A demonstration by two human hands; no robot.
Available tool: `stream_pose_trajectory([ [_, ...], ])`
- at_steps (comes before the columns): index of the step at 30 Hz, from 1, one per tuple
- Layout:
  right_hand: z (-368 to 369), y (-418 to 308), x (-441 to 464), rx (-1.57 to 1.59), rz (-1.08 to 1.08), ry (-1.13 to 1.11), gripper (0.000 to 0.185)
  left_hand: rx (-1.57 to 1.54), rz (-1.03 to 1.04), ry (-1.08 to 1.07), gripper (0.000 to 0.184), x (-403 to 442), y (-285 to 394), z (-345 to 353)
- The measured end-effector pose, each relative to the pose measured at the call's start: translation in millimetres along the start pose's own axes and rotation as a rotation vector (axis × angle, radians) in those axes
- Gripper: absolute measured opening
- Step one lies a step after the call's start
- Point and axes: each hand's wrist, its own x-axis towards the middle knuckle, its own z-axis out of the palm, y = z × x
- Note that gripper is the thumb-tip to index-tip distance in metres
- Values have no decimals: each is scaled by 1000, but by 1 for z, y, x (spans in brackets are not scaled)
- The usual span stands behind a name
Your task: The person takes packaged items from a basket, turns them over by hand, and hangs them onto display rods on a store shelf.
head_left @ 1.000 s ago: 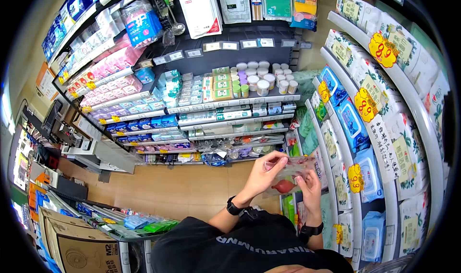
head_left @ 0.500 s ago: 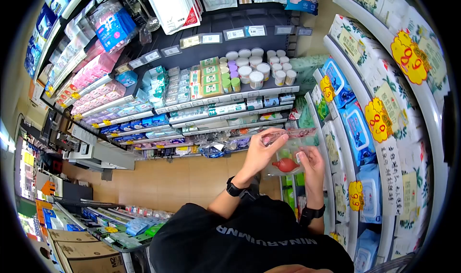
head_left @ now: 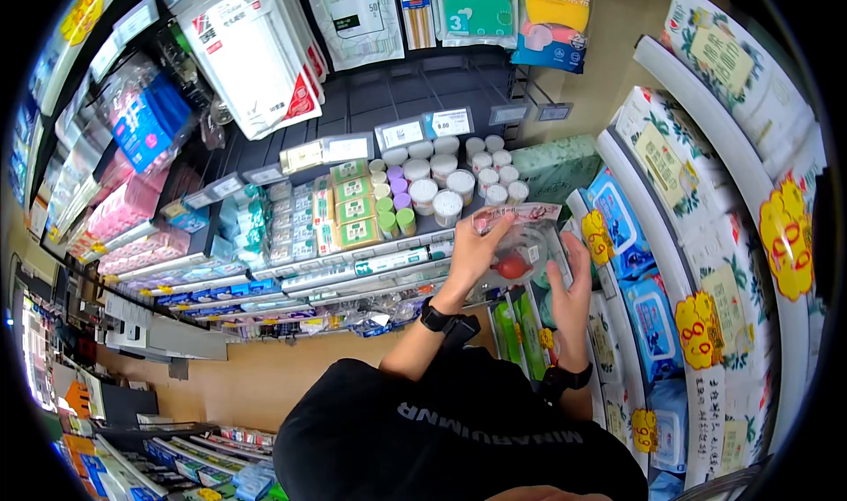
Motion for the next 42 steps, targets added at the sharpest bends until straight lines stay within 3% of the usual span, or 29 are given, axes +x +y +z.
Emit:
stream_pose_trajectory([
  [6,27,6,80,215,-76,8,43,30,88,-61,22,92,-58,-2],
  [8,37,6,105,223,-30,30,42,58,7,-94,23,110,-62,-2],
  [10,44,4,129,459,32,25,41,47,42,-87,23,128,-72,2],
  [12,50,8,149,476,38,28,41,44,72,-130,23,145,-78,4],
  [14,55,20,170,678,69,32,43,47,106,-133,25,161,-79,9],
  [19,61,26,201,851,105,95,51,115,164,-54,33,186,-77,21],
  [23,61,17,204,985,136,95,58,90,133,-114,33,197,-87,29],
  [27,59,16,199,1029,167,148,58,96,149,-119,30,196,-61,39],
  [32,56,-5,197,952,60,251,57,76,179,-104,27,199,-69,47],
  [35,56,1,201,970,76,227,57,64,125,-156,27,204,-62,50],
  [42,56,1,201,992,66,211,56,17,218,-82,25,211,-58,63],
])
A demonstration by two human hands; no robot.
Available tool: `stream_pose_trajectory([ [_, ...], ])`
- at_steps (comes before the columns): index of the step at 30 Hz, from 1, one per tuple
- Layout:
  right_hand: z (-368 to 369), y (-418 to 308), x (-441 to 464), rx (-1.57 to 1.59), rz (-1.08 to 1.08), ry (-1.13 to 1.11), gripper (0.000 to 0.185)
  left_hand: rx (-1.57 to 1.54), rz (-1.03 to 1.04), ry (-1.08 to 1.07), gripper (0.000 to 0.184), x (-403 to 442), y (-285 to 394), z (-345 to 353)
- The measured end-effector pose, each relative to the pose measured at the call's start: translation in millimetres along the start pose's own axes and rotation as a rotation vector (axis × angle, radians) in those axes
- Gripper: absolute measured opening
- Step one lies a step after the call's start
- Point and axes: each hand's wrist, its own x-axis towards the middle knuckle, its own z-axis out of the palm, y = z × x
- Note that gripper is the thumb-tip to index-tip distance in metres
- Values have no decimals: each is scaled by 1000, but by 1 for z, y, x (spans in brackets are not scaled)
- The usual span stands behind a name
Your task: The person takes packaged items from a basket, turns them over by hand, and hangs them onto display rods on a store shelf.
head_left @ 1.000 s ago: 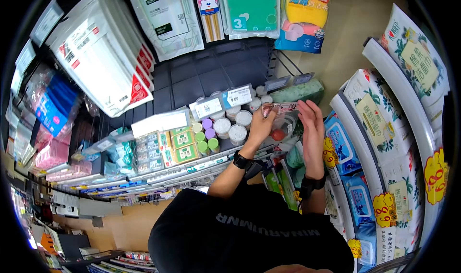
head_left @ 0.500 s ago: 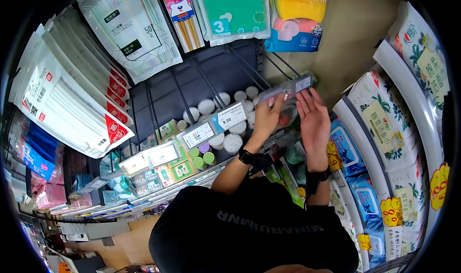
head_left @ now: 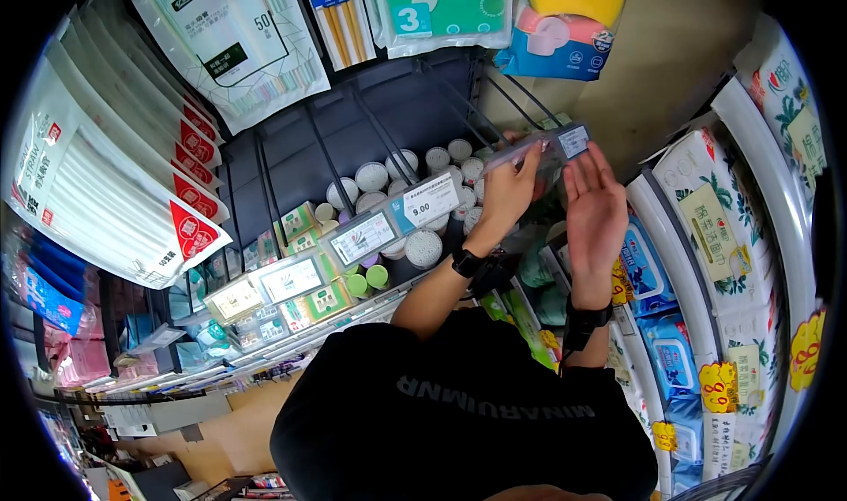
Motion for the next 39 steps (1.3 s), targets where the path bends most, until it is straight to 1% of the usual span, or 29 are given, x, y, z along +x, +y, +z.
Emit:
stream_pose_trajectory([
  [2,4,-1,-1,-14,-7,1,56,1,7,30,27,2,1,2],
  [4,4,-1,-2,-27,-13,1,56,-16,-43,22,22,4,1,3],
  [6,2,0,-1,-12,-15,4,56,-19,-48,17,22,5,-1,2],
  [11,6,2,-1,-22,-37,38,55,-21,-23,30,21,7,-6,2],
  [13,4,2,-1,-22,-40,35,55,-30,-89,5,22,7,2,0],
  [16,2,2,-1,-14,-12,-5,56,-13,-40,18,22,9,-1,1],
  [20,7,2,-1,-45,-17,24,56,-41,-67,26,23,13,-2,2],
  [22,8,2,-2,-56,-27,37,57,32,127,135,20,15,-4,4],
  [26,3,7,-2,-59,17,24,56,64,151,164,21,23,-7,-1],
  [29,-2,10,-1,-61,60,-9,54,64,116,159,23,33,-19,-5],
  [31,-4,12,0,-59,88,-40,53,81,45,134,24,39,-23,-9],
  [32,-4,13,0,-57,89,-59,51,81,47,137,24,42,-25,-10],
  [34,-7,15,-2,-57,93,-81,49,44,162,178,36,48,-27,-13],
  [35,-10,16,-4,-56,100,-77,47,44,165,181,36,53,-31,-15],
  [37,-12,15,-9,-57,107,-74,45,169,158,183,38,62,-39,-18],
  [39,-12,13,-14,-68,143,-81,44,153,139,191,39,67,-44,-20],
])
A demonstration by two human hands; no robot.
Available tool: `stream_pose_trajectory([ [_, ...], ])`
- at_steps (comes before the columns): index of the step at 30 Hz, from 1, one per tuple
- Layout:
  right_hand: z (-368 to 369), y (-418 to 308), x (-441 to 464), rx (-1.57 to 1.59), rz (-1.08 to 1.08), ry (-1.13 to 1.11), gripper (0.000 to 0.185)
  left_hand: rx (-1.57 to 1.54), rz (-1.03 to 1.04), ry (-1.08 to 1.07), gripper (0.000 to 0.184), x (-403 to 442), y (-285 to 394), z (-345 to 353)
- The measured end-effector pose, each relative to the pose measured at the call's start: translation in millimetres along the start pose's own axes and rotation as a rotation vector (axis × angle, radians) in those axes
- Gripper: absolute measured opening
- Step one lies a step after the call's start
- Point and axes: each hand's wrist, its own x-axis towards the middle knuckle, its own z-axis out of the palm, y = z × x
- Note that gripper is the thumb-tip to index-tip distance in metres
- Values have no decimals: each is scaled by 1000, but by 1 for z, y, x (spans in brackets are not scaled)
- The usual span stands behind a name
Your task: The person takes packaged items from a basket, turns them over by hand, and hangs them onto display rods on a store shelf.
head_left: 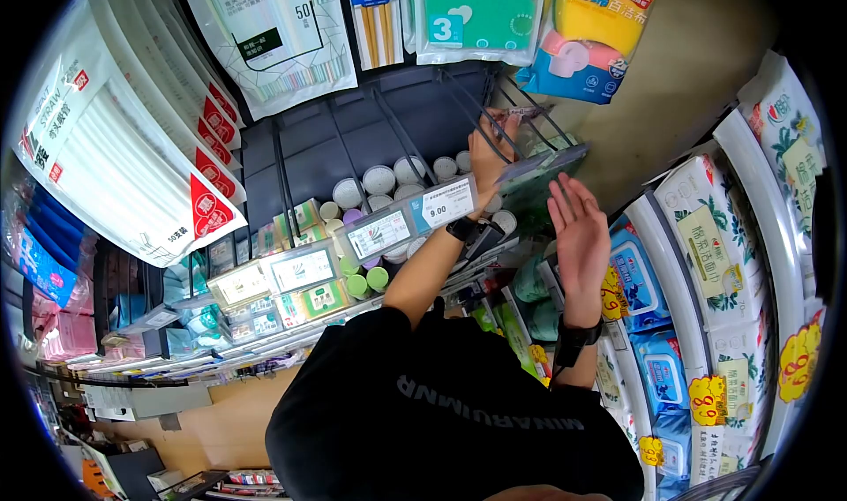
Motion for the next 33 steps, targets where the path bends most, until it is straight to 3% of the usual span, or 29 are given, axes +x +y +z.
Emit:
stream_pose_trajectory([
  [4,-9,0,-9,-9,35,-31,44,46,25,-10,29,15,-1,-8],
  [11,-16,-4,-23,-63,33,-5,46,65,101,51,29,44,-24,-9],
  [15,-16,-4,-32,-61,52,-5,46,42,10,-2,26,56,-26,-13],
  [18,-18,-1,-38,-49,74,2,45,83,205,80,25,65,-48,-9],
  [20,-16,-1,-43,-56,69,22,45,129,68,9,35,67,-45,-14],
  [23,-18,-2,-49,-67,82,41,46,79,87,28,37,70,-55,-14],
  [30,-15,-1,-61,-96,82,44,48,-20,-205,-96,55,37,-9,-51],
  [33,-14,3,-65,-80,101,17,48,216,-25,37,55,19,-65,-56],
])
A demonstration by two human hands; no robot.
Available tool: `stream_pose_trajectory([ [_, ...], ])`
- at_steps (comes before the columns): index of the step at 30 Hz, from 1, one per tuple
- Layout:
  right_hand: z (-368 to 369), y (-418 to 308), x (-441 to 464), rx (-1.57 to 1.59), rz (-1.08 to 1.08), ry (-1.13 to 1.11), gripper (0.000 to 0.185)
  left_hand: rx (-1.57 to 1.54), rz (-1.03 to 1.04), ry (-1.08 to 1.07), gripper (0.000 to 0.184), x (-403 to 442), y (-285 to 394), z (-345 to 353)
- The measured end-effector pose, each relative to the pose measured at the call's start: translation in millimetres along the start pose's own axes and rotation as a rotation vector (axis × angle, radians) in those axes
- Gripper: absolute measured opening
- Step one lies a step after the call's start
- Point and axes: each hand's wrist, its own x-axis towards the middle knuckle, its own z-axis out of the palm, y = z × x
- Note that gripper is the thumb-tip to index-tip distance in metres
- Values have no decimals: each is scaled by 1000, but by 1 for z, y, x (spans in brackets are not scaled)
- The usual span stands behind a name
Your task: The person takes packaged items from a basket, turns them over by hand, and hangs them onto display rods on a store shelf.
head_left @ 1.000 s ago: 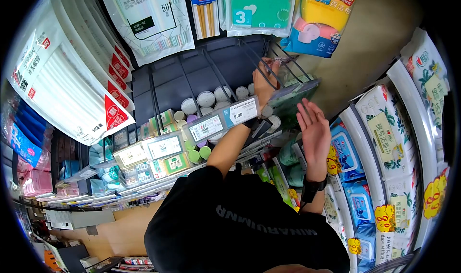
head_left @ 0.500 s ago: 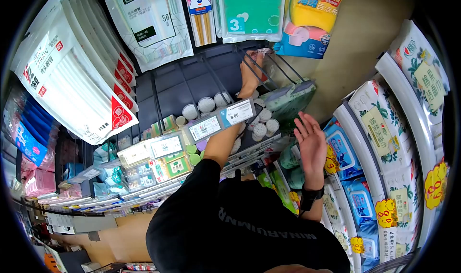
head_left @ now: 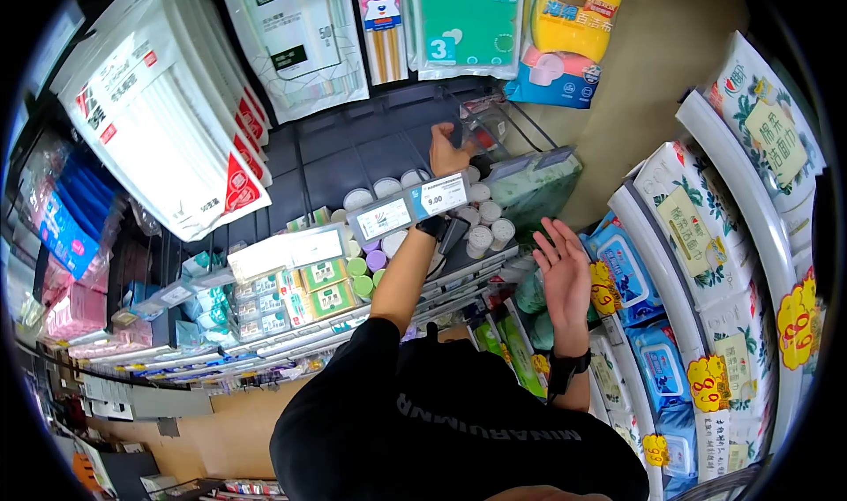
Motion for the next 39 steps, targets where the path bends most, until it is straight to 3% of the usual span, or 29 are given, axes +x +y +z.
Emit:
stream_pose_trajectory([
  [4,8,2,-10,7,34,-46,48,21,62,-6,48,-42,5,-28],
  [8,20,0,-28,-41,83,-110,47,-70,-138,-360,36,-101,51,-91],
  [11,21,0,-45,-52,88,-153,48,-172,-247,-313,38,-149,97,-123],
  [14,19,0,-68,-43,70,-197,50,-304,-269,-436,29,-192,141,-152],
  [20,10,-17,-126,-88,22,-267,52,-552,-314,-318,22,-266,197,-192],
  [24,2,-31,-178,-110,-7,-307,53,-517,-369,-240,18,-320,227,-209],
  [39,-39,-62,-383,-167,32,-300,55,-621,-473,-263,18,-514,316,-237],
])
